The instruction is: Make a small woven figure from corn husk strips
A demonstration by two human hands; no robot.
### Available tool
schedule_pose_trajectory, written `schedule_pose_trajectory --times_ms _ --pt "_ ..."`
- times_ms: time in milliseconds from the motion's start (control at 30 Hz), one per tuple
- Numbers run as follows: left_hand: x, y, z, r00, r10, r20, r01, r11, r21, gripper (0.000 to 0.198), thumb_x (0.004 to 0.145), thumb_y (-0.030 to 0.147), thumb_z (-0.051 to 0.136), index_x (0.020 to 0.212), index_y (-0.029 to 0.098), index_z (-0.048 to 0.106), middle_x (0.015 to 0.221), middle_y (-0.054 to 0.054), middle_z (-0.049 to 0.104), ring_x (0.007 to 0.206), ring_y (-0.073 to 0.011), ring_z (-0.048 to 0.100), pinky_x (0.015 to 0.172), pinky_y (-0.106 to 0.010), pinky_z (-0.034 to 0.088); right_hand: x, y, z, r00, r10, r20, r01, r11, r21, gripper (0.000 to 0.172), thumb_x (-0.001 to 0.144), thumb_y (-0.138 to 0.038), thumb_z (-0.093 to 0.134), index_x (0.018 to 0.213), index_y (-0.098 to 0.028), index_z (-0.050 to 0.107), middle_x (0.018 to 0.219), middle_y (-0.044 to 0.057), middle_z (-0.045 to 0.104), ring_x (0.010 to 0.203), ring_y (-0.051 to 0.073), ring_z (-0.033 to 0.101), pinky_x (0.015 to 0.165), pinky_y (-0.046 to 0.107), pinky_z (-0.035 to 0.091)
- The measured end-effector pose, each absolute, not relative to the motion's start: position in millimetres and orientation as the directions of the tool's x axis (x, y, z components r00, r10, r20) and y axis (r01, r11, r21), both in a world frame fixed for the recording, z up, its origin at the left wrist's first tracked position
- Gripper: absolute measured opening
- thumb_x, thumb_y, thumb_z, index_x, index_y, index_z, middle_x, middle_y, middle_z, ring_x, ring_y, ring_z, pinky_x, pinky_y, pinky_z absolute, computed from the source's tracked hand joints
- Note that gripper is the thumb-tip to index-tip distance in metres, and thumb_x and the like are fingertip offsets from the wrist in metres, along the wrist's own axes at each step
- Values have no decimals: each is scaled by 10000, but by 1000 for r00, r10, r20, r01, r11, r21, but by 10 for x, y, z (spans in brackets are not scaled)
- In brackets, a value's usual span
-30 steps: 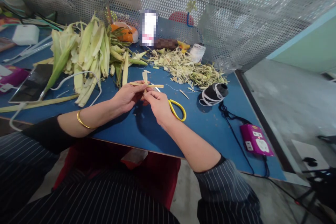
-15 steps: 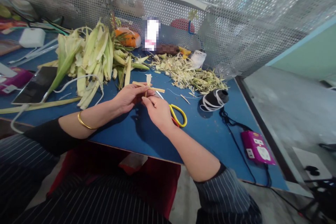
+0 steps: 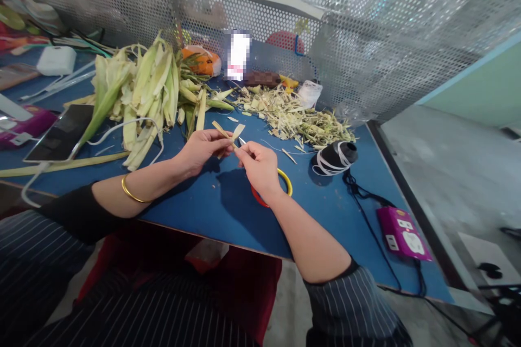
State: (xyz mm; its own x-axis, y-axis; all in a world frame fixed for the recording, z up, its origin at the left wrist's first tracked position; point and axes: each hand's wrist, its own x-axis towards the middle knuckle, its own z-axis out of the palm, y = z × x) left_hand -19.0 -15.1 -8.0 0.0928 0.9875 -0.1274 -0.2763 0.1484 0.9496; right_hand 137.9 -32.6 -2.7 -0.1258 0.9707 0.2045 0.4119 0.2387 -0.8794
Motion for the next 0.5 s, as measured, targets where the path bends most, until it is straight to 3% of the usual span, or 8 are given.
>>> schedule_pose_trajectory --times_ms 133,233,400,500 --pt "-196 -128 -108 129 988 -88 -251 118 961 104 735 152 684 834 120 677 603 0 629 494 -64 527 537 -225 414 1375 -331 -37 -143 969 201 393 242 -887 217 813 -303 580 631 -187 602 554 -17 592 557 122 515 618 259 402" --pt "-234 -127 -106 186 977 -105 -209 143 967 140 752 243 690 829 127 678 627 -3 615 496 -67 521 533 -228 416 1368 -337 -45 -187 965 185 438 250 -863 234 839 -317 549 649 -191 601 586 -11 615 574 127 529 623 258 397" --pt "-318 -132 -55 132 988 -83 -111 98 989 231 725 369 715 715 143 668 571 25 530 486 -61 459 530 -217 406 1346 -405 -6 -298 914 275 658 405 -635 338 876 -425 525 625 -202 563 581 -16 578 568 126 491 589 260 335" --pt "-362 -149 25 124 992 -21 -5 22 1000 248 747 385 680 656 156 655 546 25 489 485 -73 423 502 -218 363 1363 -413 37 -195 905 378 687 401 -606 323 872 -483 530 704 -211 581 632 -5 590 598 136 505 607 264 354"
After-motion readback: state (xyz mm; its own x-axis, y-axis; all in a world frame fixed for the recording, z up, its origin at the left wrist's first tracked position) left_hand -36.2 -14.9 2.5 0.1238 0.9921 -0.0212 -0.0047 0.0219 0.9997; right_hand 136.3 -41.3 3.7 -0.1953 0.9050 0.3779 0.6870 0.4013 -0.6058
